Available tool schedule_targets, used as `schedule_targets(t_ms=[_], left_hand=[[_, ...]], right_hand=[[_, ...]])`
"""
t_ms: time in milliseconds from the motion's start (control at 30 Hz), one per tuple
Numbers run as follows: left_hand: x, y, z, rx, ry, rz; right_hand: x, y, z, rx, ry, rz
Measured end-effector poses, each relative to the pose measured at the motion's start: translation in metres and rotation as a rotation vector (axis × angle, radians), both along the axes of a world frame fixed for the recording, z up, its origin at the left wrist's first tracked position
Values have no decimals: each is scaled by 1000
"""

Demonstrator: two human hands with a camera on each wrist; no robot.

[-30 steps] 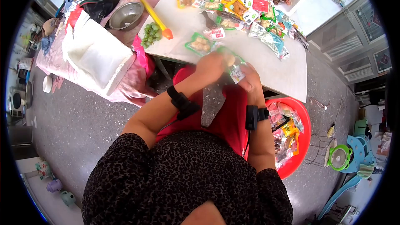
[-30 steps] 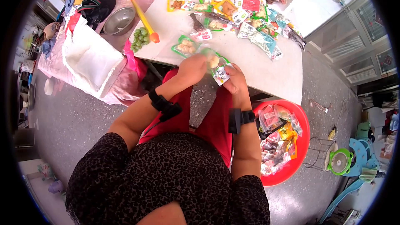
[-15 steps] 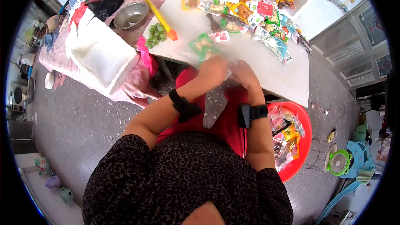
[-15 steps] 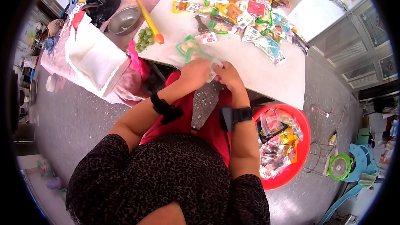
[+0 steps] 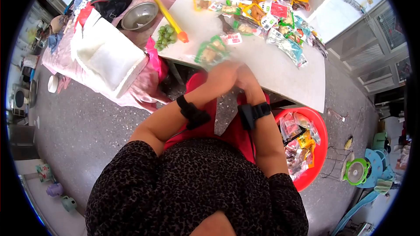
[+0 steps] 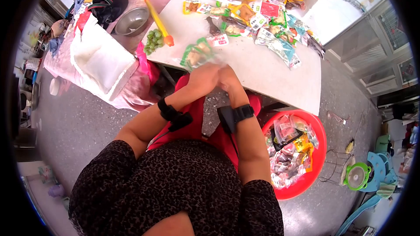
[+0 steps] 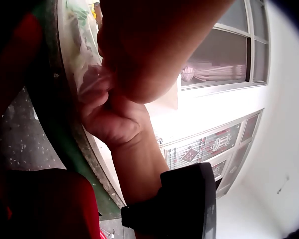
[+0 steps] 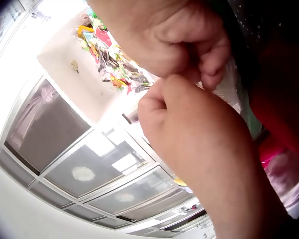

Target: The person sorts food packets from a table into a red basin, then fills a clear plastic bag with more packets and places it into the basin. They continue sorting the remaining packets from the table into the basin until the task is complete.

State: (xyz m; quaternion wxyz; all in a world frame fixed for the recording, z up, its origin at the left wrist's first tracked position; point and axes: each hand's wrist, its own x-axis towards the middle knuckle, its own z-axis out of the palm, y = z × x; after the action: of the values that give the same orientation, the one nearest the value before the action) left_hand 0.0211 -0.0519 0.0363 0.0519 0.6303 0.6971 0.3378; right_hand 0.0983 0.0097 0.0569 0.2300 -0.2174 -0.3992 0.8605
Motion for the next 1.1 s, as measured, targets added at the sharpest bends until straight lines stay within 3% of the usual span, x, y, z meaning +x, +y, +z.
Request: schedule_targets(t_ms=[33, 100, 200, 267, 367, 433, 500, 567, 667, 767, 1000, 1100], left_hand=[[-1, -1, -1, -13, 19, 6], [-4, 1, -1, -30, 61, 14], [-8, -1, -9, 167, 6, 13], [-9, 2, -9, 131, -15, 21], [-9, 9, -13, 139, -15, 19], [-10, 15, -16, 153, -14, -4], [-11, 21, -18, 149, -25, -52], [-13, 26, -20, 55, 9, -74], [-13, 33, -17, 52, 62, -93], [-14, 53, -9, 132, 128, -73], [-33, 147, -8, 87, 501, -20], [-40, 173, -7, -128, 621, 16]], right_hand=[[1, -2, 8, -56, 83, 27], [-3, 19, -40, 376, -144, 92], [-5, 28, -62, 618, -267, 139], [-17, 36, -89, 125, -44, 32], [-6, 44, -76, 1647, -395, 5], [-2, 52, -90, 1039, -196, -71], [9, 58, -89, 572, -211, -176], [26, 43, -34, 238, -427, -318], [44, 56, -49, 359, -428, -523], [58, 67, -76, 1029, -629, -787], [60, 59, -90, 1246, -636, -886], [60, 59, -91, 1307, -627, -892]])
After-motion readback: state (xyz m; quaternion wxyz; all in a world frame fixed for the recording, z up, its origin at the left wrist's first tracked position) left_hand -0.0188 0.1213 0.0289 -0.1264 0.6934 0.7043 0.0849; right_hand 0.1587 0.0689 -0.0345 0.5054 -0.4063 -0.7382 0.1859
